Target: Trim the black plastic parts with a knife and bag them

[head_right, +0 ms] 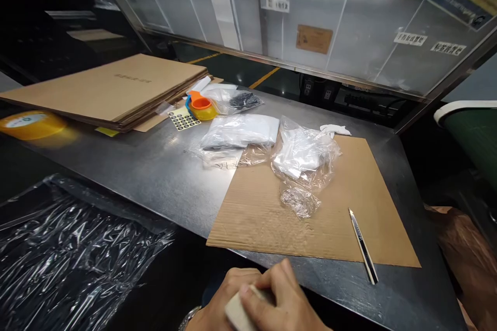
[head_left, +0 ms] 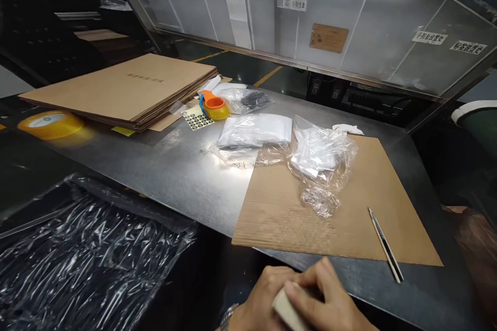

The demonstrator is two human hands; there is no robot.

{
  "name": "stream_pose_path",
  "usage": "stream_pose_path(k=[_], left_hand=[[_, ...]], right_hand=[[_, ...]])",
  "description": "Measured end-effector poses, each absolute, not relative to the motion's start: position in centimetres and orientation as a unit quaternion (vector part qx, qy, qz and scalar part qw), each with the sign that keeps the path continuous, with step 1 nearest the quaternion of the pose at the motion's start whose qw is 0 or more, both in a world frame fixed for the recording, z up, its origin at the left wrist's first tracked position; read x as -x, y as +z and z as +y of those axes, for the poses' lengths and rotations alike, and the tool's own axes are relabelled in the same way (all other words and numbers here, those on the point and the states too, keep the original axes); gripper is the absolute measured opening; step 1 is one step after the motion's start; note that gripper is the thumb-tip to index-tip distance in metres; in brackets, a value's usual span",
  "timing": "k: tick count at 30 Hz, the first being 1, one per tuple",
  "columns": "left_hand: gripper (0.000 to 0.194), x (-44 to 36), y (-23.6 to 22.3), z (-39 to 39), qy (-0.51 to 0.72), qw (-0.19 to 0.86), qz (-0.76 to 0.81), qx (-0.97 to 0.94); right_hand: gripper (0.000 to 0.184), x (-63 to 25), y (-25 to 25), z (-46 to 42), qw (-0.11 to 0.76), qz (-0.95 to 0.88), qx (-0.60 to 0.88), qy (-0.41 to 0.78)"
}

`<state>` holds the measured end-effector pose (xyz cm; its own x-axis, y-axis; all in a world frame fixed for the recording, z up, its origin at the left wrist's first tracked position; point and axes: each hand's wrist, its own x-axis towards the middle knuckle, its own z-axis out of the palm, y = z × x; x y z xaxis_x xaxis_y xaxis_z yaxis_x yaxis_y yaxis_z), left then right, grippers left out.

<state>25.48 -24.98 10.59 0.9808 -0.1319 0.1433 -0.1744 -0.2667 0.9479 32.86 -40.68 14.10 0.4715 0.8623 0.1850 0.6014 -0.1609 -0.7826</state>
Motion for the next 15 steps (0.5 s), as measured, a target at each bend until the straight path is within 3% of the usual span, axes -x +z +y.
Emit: stream_pose_path(k=[3,7,9,15], left_hand=[[0.015,-25.0,9.9,-25.0,0.038,0.623,-0.053,-0.78],[0.072,-24.9,8.9,-24.9,0.018,0.785,0.032,-0.619],[0.084,-25.4,8.8,-25.1,0.004,0.857,0.057,-0.512],[0.055,-27.2,9.1,-25.6,0.011,0.96,0.156,-0.234]], right_hand=[[0.034,-33.1,14.8,-40.5,0.423,-0.491,0.74,0.18],[0.048,-33.6,14.3,-40.8,0.505,-0.478,0.699,0.165],[0.046,-33.5,12.9,-40.7,0.556,-0.411,0.702,0.171],[0.049,-31.1,8.0,-40.7,0.618,-0.31,0.702,0.173]])
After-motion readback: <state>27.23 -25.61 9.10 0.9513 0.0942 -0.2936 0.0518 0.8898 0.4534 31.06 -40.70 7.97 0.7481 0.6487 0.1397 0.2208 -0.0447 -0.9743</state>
